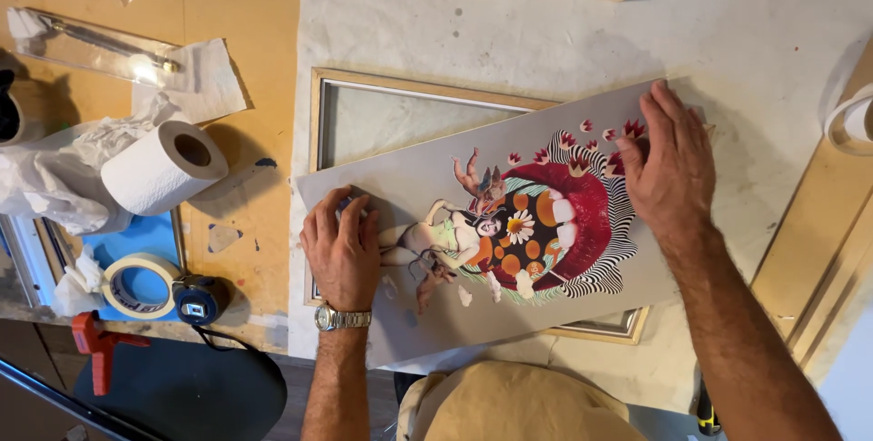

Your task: Assemble an art print into a frame, clean the surface, cut backing material to size, and apply finish to the frame edges.

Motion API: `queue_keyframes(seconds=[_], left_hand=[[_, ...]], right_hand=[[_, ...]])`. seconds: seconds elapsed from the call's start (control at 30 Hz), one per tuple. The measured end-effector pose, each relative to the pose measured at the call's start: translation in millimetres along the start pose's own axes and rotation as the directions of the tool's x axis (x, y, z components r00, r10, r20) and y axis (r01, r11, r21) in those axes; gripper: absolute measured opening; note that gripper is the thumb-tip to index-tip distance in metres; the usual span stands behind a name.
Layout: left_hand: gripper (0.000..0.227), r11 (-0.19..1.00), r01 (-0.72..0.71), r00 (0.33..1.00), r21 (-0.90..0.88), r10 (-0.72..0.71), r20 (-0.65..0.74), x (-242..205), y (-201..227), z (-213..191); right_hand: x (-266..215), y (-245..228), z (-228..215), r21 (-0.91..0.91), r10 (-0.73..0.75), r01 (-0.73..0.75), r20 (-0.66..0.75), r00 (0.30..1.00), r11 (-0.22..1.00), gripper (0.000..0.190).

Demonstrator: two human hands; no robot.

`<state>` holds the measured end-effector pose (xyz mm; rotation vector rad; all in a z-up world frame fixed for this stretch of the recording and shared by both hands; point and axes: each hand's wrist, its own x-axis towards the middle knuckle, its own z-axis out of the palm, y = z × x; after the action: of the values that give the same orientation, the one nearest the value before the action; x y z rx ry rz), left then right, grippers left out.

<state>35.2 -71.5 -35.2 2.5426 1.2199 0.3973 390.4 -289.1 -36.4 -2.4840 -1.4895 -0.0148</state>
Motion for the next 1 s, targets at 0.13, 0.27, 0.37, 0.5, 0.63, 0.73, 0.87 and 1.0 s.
queue_keyframes(seconds=[0.13, 0.27, 0.37, 0.5, 0.63, 0.73, 0.87, 1.0], left_hand=[[0.017, 1.000, 0.012, 1.000, 0.002, -0.012, 0.005, -1, 0, 2], [0.017, 1.000, 0.016, 1.000, -0.002, -0.016, -0.002, -2, -2, 2], [0.019, 1.000, -0.008, 1.000, -0.006, 0.008, 0.009, -3, -3, -4], [0.021, 0.986, -0.054, 0.999, -0.155, 0.053, -0.011, -11, -7, -27], [0.024, 0.980, -0.018, 0.996, -0.200, 0.000, -0.086, -36, -19, -37], [0.026, 0.992, 0.003, 0.998, -0.123, -0.011, -0.061, -56, -31, -45], [0.025, 0.999, 0.037, 0.998, -0.038, -0.039, -0.058, -79, -38, -51], [0.028, 0.996, 0.089, 0.996, 0.004, -0.089, -0.025, -96, -33, -62]], right_hand=[[2, 0, -3, -0.026, -0.037, 0.036, -0.033, 0.999, 0.999, 0.045], [5, 4, -8, -0.033, -0.019, 0.019, -0.004, 1.000, 0.999, 0.044], [7, 8, -20, 0.143, -0.006, 0.009, -0.025, 1.000, 0.990, 0.042], [-15, 24, -39, 0.298, 0.107, -0.057, -0.156, 0.982, 0.953, 0.023], [-61, 83, -40, 0.209, 0.221, -0.179, -0.199, 0.955, 0.961, 0.021], [-49, 122, -66, 0.108, 0.319, -0.306, -0.126, 0.939, 0.946, 0.025], [-20, 223, -66, -0.145, 0.206, -0.234, -0.186, 0.961, 0.961, 0.038], [25, 268, -76, -0.046, 0.410, -0.415, -0.092, 0.908, 0.909, 0.037]])
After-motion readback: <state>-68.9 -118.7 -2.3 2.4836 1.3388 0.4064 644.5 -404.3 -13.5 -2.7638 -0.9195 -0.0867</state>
